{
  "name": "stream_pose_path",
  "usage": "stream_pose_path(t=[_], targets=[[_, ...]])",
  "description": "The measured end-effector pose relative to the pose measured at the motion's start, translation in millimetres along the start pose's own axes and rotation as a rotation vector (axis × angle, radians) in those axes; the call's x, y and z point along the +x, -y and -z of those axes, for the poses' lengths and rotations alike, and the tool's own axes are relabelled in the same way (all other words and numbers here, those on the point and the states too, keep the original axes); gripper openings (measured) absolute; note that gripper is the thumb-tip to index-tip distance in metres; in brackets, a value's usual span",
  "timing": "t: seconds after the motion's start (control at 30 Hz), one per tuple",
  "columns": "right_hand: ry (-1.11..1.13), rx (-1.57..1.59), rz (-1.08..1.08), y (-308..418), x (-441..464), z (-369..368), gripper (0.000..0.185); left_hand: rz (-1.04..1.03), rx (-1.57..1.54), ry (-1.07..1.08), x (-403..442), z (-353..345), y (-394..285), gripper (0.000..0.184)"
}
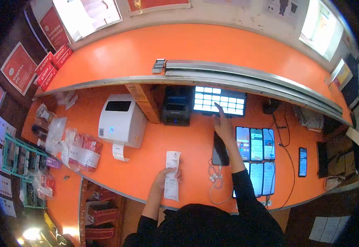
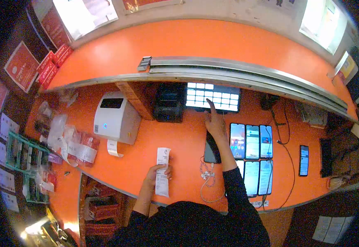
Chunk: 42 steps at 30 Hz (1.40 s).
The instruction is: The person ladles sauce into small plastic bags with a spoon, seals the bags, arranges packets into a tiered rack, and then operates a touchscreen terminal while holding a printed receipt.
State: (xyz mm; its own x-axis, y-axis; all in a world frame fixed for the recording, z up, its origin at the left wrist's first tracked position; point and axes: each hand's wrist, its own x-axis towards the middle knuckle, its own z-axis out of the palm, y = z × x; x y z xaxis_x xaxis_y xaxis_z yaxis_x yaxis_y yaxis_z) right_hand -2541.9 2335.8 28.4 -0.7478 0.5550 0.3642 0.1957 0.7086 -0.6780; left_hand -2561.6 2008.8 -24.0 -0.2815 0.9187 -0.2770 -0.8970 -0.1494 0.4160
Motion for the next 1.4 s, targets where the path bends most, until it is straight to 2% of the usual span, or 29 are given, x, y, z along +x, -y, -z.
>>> stream_pose_path(t=[0.1,0.23,0.3,0.33,0.4,0.53,0.63,0.7,0.73,0.8,0.83,0.9,1.0,1.13,1.23,1.33,1.4], targets=[[0.075,-0.079,-0.075,12,1,5,0.056,-0.007,0.045,-0.08,-4,-6,-5,0.047],[0.16,-0.141,-0.093,28,0,11,0.055,-0.003,0.011,-0.043,1,1,-4,0.045],[0.262,-0.139,-0.187,38,-2,14,0.058,-0.025,0.032,-0.002,1,-1,-4,0.046],[0.263,-0.139,-0.187,31,-4,6,0.058,-0.025,0.032,-0.003,0,-1,-4,0.046],[0.109,-0.082,-0.012,20,-7,-12,0.061,-0.038,0.064,-0.024,0,-3,-4,0.05],[0.25,0.026,-0.132,24,-5,-18,0.063,-0.05,0.035,0.006,-1,-9,-3,0.05],[0.245,0.069,-0.008,22,-8,-32,0.068,-0.054,0.057,-0.031,-1,-6,-2,0.052],[0.124,0.055,0.178,27,-13,-37,0.073,-0.043,0.067,-0.089,-1,-1,-1,0.053],[0.12,0.055,0.176,29,-12,-37,0.073,-0.041,0.069,-0.087,-1,-2,-1,0.053],[0.134,0.026,-0.039,33,-10,-37,0.079,-0.065,0.008,-0.051,-2,-4,0,0.046],[0.132,0.026,-0.041,31,-8,-38,0.079,-0.064,0.009,-0.051,-1,-4,0,0.046],[0.009,-0.011,-0.137,30,-3,-40,0.084,-0.07,0.045,-0.035,-1,-4,0,0.055],[0.024,-0.03,-0.268,30,3,-33,0.088,-0.061,0.04,-0.043,-1,-8,-1,0.056],[-0.056,-0.06,-0.186,26,6,-28,0.089,-0.033,0.029,-0.032,0,-8,-3,0.057],[-0.008,-0.113,-0.172,23,8,-29,0.091,-0.044,0.022,-0.009,1,-3,-2,0.056],[0.008,-0.171,-0.059,23,9,-32,0.093,-0.027,0.058,-0.06,-3,-14,-5,0.056],[0.133,-0.193,-0.087,26,9,-27,0.094,-0.041,0.099,-0.103,-5,-24,-7,0.055]])
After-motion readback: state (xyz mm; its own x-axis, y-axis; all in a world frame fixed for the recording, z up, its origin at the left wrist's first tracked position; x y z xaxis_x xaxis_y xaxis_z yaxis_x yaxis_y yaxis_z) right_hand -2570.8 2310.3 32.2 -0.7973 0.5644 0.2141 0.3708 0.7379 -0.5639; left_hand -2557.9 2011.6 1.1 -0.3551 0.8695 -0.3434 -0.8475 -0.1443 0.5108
